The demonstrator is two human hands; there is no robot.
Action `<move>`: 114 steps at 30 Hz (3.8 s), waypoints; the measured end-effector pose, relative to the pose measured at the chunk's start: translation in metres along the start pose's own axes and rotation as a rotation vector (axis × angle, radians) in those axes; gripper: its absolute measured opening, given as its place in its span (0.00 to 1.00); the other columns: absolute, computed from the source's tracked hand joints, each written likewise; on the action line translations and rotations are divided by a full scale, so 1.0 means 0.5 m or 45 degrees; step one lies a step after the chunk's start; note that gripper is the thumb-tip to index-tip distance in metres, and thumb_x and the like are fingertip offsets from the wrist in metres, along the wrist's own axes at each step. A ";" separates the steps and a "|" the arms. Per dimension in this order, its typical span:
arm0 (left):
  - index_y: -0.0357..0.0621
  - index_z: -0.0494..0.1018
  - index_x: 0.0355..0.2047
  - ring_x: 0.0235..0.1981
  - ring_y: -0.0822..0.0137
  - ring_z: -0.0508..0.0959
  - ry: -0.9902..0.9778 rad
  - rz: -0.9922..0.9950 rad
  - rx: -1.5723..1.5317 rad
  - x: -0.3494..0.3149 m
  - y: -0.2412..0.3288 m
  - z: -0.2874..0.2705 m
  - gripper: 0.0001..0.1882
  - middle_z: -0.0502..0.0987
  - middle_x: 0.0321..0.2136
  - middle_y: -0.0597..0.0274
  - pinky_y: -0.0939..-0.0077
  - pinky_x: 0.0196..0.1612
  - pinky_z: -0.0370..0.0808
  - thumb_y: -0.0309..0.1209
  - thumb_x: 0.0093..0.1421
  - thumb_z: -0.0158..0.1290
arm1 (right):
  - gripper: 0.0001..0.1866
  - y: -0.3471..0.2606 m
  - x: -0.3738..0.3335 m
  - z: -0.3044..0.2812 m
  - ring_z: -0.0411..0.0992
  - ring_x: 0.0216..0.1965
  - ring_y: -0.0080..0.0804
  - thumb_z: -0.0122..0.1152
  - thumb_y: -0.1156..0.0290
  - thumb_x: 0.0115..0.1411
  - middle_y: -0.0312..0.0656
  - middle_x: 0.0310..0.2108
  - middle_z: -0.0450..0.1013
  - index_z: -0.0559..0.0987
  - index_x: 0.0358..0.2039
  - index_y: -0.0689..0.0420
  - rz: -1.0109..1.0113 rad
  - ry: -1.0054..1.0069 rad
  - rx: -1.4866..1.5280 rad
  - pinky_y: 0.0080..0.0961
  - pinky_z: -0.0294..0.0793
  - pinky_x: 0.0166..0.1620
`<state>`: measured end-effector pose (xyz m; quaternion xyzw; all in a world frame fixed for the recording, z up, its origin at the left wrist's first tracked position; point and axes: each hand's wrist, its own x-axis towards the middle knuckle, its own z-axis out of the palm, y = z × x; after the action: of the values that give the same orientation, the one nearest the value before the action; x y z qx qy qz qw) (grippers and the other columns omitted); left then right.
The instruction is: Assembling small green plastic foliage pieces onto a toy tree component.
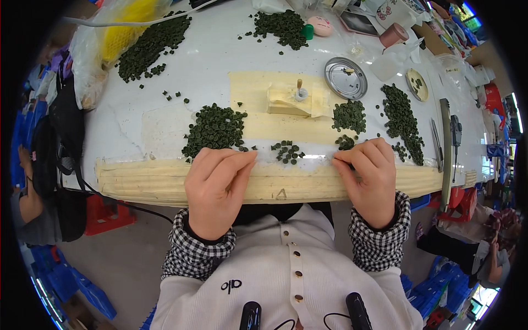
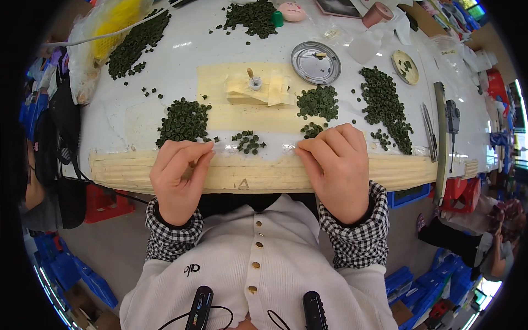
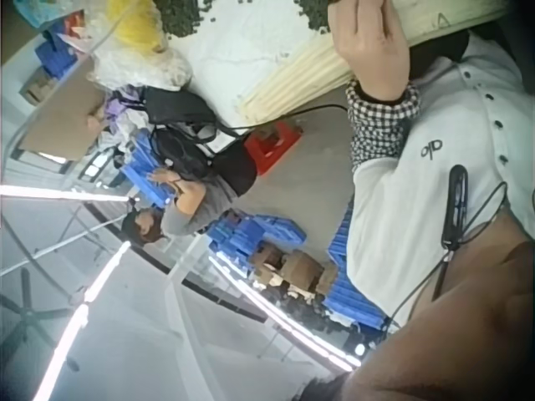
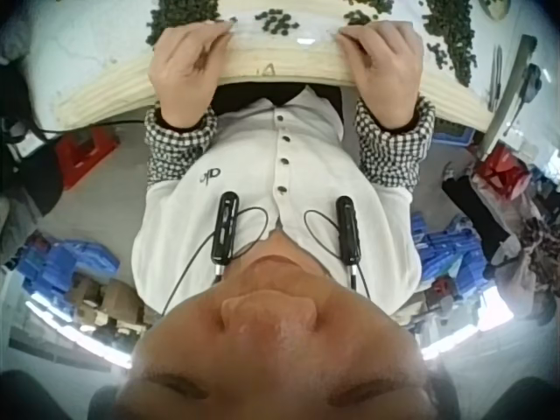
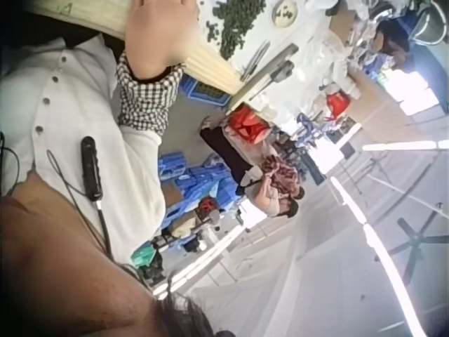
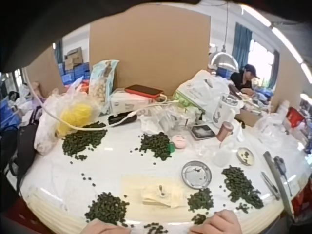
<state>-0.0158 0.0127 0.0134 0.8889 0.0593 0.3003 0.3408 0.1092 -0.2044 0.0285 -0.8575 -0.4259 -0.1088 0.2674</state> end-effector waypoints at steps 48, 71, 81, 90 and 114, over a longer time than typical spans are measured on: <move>0.34 0.59 0.55 0.38 0.66 0.80 0.353 0.047 -0.894 -0.014 -0.004 0.036 0.32 0.80 0.36 0.48 0.74 0.44 0.77 0.12 0.51 0.60 | 0.11 -0.024 0.003 0.029 0.72 0.27 0.39 0.65 0.87 0.48 0.45 0.26 0.75 0.80 0.34 0.65 0.033 0.233 0.376 0.27 0.71 0.30; 0.36 0.78 0.35 0.27 0.62 0.76 0.058 0.115 0.032 0.005 0.023 0.051 0.10 0.77 0.28 0.56 0.74 0.30 0.73 0.19 0.50 0.62 | 0.11 -0.017 -0.002 0.040 0.68 0.29 0.39 0.65 0.85 0.47 0.43 0.26 0.71 0.80 0.33 0.63 -0.037 0.283 0.286 0.30 0.68 0.32; 0.38 0.78 0.34 0.27 0.60 0.70 0.039 0.134 0.150 0.013 0.033 0.055 0.10 0.74 0.27 0.60 0.70 0.30 0.69 0.22 0.50 0.62 | 0.12 -0.018 -0.004 0.040 0.71 0.29 0.40 0.64 0.86 0.47 0.45 0.26 0.74 0.80 0.34 0.64 0.005 0.287 0.341 0.30 0.70 0.32; 0.41 0.77 0.31 0.31 0.60 0.68 -0.018 0.043 0.438 0.017 -0.006 0.003 0.08 0.70 0.27 0.62 0.68 0.33 0.68 0.24 0.49 0.62 | 0.12 -0.017 -0.007 0.041 0.72 0.30 0.40 0.64 0.87 0.48 0.45 0.27 0.75 0.80 0.35 0.64 0.056 0.299 0.363 0.29 0.72 0.33; 0.33 0.74 0.44 0.34 0.73 0.79 -0.276 -0.738 -1.714 0.020 0.024 0.056 0.10 0.81 0.36 0.56 0.79 0.40 0.77 0.25 0.65 0.52 | 0.09 -0.045 0.014 0.031 0.77 0.42 0.29 0.61 0.85 0.56 0.45 0.38 0.78 0.78 0.39 0.67 0.450 -0.066 1.578 0.25 0.76 0.49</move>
<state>0.0072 -0.0093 0.0095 0.4608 0.0606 0.0801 0.8818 0.0949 -0.1800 0.0267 -0.6036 -0.2685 0.2236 0.7166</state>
